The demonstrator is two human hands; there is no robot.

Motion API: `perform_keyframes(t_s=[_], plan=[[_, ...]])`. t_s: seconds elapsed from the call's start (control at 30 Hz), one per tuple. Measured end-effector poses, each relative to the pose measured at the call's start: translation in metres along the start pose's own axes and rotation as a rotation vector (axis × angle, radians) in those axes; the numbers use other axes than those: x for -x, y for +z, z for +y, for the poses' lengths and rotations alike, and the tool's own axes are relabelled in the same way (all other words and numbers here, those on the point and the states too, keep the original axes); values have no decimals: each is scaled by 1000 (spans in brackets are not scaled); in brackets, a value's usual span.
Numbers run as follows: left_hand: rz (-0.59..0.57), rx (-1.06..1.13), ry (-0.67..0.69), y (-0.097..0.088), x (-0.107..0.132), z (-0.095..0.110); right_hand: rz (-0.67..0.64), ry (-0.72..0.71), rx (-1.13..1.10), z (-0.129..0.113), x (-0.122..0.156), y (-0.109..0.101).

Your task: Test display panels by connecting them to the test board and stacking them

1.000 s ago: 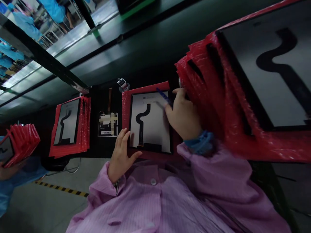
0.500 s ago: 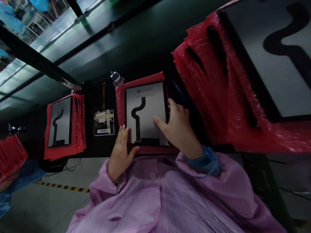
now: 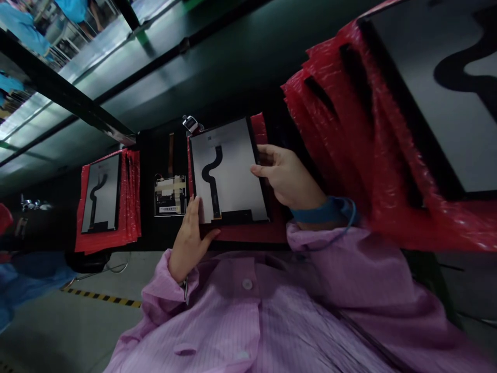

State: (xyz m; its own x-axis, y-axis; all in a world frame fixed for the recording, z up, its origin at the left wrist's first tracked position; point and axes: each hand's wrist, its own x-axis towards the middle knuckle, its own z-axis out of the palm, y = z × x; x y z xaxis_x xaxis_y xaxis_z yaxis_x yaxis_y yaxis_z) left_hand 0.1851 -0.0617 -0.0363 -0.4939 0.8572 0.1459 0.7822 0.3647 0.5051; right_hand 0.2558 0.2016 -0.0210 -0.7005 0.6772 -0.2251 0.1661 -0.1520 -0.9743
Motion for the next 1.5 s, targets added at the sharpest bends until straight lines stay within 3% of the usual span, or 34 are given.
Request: perform_keyframes(t_s=[0.1, 0.2, 0.27, 0.33, 0.4, 0.47, 0.57, 0.63, 0.77, 0.9, 1.07, 1.23, 1.33, 1.5], plan=[[41, -14, -15, -3, 6, 6, 25, 8, 109, 7, -2, 0], [62, -5, 10, -23, 0, 5, 160, -135, 549, -2, 9, 5], [88, -25, 7, -42, -20, -8, 197, -296, 859, -14, 15, 14], [134, -87, -76, -59, -53, -29, 83, -431, 1037, -25, 16, 27], [126, -167, -211, -68, -91, -51, -113, -489, 1138, -29, 10, 40], [93, -234, -344, -67, -125, -69, -256, -486, 1224, -26, 2, 51], [122, -256, -400, -57, -153, -83, -300, -504, 1269, -14, -4, 57], [201, -137, -376, -48, -157, -88, -289, -549, 1239, -7, -3, 57], [387, 369, -281, -40, -154, -99, -253, -598, 1163, -2, 4, 55], [452, 747, -229, -41, -156, -107, -203, -587, 933, -2, 6, 58], [373, 746, -108, -49, -154, -101, -306, -380, 277, -1, 7, 64], [286, 740, -26, -52, -150, -83, -285, -73, -261, -5, 9, 72], [259, 697, 37, -51, -149, -78, -343, 16, -312, -9, 7, 75], [102, 573, 147, -54, -144, -73, -482, -95, -214, -14, 3, 72]])
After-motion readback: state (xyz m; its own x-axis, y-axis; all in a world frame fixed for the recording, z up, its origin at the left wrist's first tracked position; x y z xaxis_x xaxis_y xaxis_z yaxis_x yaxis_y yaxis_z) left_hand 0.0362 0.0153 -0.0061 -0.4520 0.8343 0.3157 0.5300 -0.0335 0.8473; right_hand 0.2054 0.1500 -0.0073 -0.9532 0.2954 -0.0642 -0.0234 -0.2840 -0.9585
